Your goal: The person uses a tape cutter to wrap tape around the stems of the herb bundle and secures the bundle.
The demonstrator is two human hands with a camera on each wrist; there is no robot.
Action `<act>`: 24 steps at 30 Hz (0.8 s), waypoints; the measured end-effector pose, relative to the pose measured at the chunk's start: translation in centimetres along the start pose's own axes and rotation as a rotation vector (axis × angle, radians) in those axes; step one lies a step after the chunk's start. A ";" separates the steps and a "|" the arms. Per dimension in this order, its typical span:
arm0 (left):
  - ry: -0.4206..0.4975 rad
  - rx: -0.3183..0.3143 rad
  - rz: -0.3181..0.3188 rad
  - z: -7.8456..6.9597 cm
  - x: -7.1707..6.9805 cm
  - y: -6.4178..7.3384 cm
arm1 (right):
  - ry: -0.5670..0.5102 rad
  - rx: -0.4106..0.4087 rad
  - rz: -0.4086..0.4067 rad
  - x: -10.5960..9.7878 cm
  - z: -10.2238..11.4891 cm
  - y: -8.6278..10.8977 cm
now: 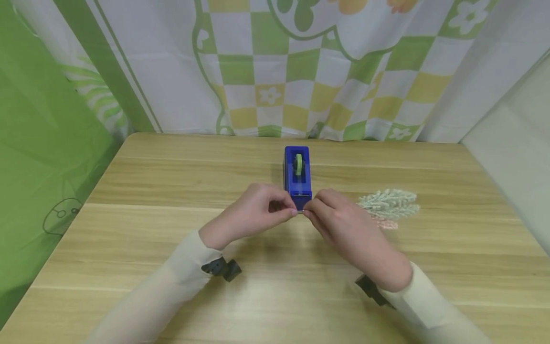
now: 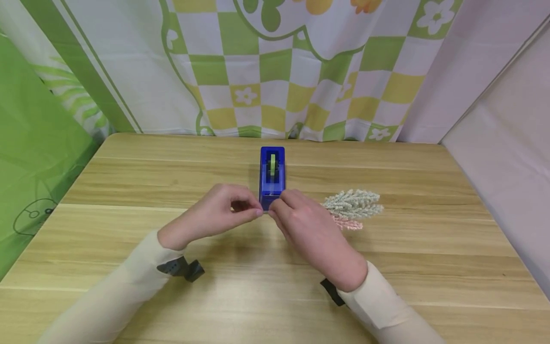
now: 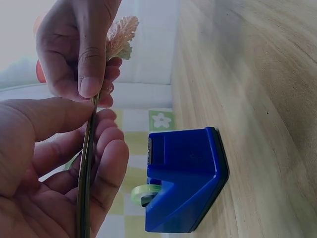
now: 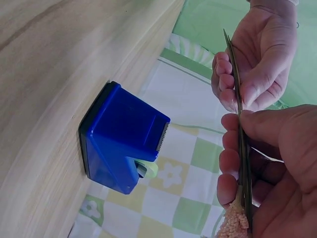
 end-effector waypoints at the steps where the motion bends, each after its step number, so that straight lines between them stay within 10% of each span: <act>1: 0.000 -0.002 0.008 0.0 0.1 0.0 | 0.005 0.000 0.001 0.0 0.0 0.0; 24: -0.036 -0.026 -0.002 -0.1 0.4 -0.2 | -0.044 0.050 0.106 0.5 0.1 -0.2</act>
Point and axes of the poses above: each hand's wrist, its own y-axis away from the middle knuckle, its own x-axis out of the palm, z = x × y, the point moved 7 cm from there along -y, towards the middle knuckle, and after that the axes turned 1 degree about -z, right-handed, at the moved point
